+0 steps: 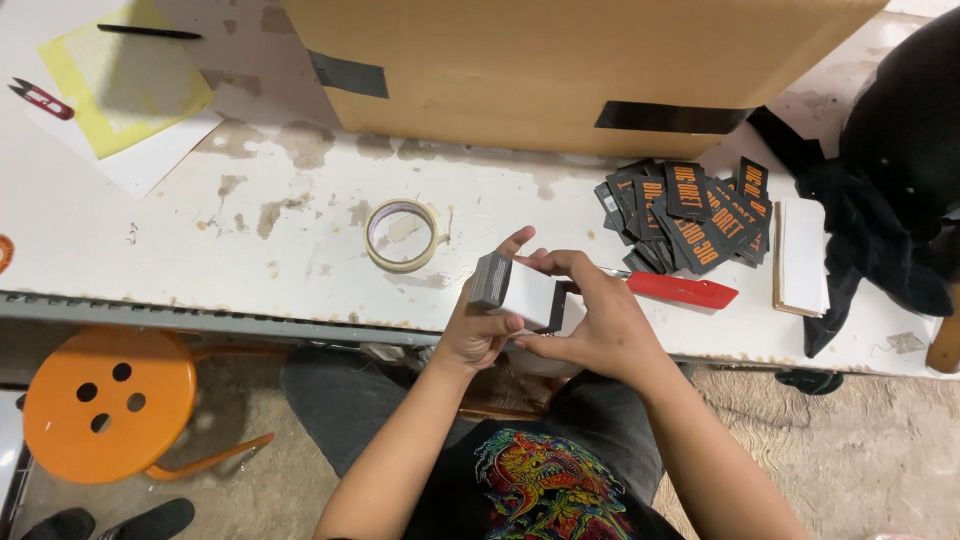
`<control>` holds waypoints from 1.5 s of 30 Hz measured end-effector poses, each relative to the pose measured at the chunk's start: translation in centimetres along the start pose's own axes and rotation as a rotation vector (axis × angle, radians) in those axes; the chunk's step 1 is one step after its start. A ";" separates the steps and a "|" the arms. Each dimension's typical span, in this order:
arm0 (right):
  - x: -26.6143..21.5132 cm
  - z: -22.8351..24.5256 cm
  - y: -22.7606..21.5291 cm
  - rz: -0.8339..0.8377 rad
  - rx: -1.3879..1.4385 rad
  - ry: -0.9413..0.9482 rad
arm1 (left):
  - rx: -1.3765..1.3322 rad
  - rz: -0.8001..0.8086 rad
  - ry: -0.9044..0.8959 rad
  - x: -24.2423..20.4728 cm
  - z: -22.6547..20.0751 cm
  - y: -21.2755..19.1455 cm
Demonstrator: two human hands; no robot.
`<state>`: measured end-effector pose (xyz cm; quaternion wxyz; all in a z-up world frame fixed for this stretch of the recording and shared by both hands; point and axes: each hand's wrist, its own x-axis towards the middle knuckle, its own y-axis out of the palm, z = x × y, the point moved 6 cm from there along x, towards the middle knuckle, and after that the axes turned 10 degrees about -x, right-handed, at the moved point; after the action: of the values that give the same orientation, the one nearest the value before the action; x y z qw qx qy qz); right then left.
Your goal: The person assembles small card packages by wrapping a white paper band around a stack of black cards and securing it with tape. They then place the finished package on the table and continue to handle additional cards, arranging them into small stacks.
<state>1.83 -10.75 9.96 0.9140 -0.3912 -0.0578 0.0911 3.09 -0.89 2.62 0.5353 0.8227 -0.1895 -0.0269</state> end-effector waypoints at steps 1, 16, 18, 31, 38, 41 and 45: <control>0.1 0.0 0.4 0.004 0.001 -0.005 | 0.002 -0.003 0.006 -0.1 -0.2 -0.2; 4.7 4.7 4.4 0.236 -0.290 -0.220 | 0.495 -0.464 -0.134 -3.7 -10.9 -5.5; 5.8 5.7 5.6 0.296 -0.262 -0.269 | 0.561 -0.535 -0.132 -4.4 -12.4 -5.2; 14.9 5.9 16.5 0.469 0.682 0.182 | 0.376 -0.948 0.292 -8.9 -18.3 -6.8; 17.6 11.5 19.9 0.614 0.539 0.006 | 1.359 -0.986 0.488 -10.3 -21.6 -6.8; 18.8 11.8 22.2 0.648 0.444 -0.069 | 1.616 -1.068 0.577 -11.1 -21.8 -7.8; 20.1 11.6 23.7 0.571 0.133 -0.117 | 1.685 -1.032 0.724 -11.0 -21.7 -8.2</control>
<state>16.53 17.68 1.44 0.8702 -0.3248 0.0081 0.3704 0.57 24.68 2.78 -0.2615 0.8688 0.3979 0.1362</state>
